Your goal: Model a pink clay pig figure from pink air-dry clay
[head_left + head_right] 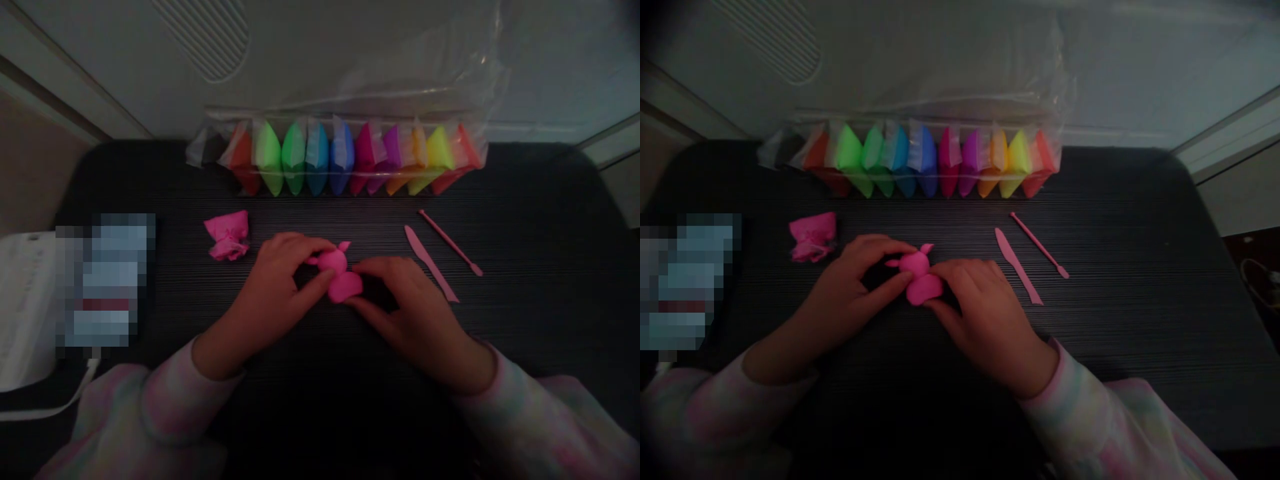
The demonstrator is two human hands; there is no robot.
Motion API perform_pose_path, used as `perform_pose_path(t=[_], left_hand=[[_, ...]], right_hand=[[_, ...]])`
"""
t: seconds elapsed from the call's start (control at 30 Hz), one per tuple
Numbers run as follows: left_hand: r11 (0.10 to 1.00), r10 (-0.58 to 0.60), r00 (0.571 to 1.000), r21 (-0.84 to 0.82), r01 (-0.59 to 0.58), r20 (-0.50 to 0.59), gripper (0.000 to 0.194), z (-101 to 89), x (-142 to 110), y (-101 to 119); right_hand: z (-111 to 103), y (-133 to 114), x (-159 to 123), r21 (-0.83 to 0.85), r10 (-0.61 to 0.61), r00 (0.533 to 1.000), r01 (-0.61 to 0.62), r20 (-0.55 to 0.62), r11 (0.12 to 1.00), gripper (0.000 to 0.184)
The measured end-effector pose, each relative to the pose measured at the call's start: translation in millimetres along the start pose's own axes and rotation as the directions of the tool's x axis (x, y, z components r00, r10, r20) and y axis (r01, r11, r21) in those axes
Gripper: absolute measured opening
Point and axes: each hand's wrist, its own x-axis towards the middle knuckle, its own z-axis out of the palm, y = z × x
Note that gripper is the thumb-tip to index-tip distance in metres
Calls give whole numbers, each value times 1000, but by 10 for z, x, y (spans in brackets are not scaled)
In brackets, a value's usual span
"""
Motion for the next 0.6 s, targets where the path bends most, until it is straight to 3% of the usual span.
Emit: perform_pose_path(t=[0.1, 0.2, 0.27, 0.33, 0.4, 0.47, 0.6], left_hand=[[927, -128, 991, -359, 108, -32, 22, -15, -5, -5], [641, -237, 971, -748, 171, 19, 34, -1, -8, -1], [427, -277, 957, -882, 198, 81, 39, 14, -11, 16], [274, -309, 942, -936, 219, 130, 39, 27, -16, 46], [188, -330, 928, -951, 247, 176, 36, 41, -26, 78], [139, -313, 918, -945, 296, 242, 30, 56, -40, 100], [95, -221, 906, -917, 388, 360, 17, 89, -65, 108]], right_hand=[[-30, -4, 5, 110, 37, 998, -32, -47, 993, 31], [-59, -30, -11, 249, 89, 992, -65, -85, 966, 38], [-75, -46, -28, 364, 104, 992, -70, -73, 929, 44], [-84, -52, -35, 425, 94, 994, -59, -62, 903, 53], [-81, -49, -29, 384, 56, 996, -25, -71, 923, 63], [-69, -40, -14, 291, 19, 996, 7, -86, 957, 65], [-38, -23, 6, 204, 0, 995, 21, -103, 979, 48]])
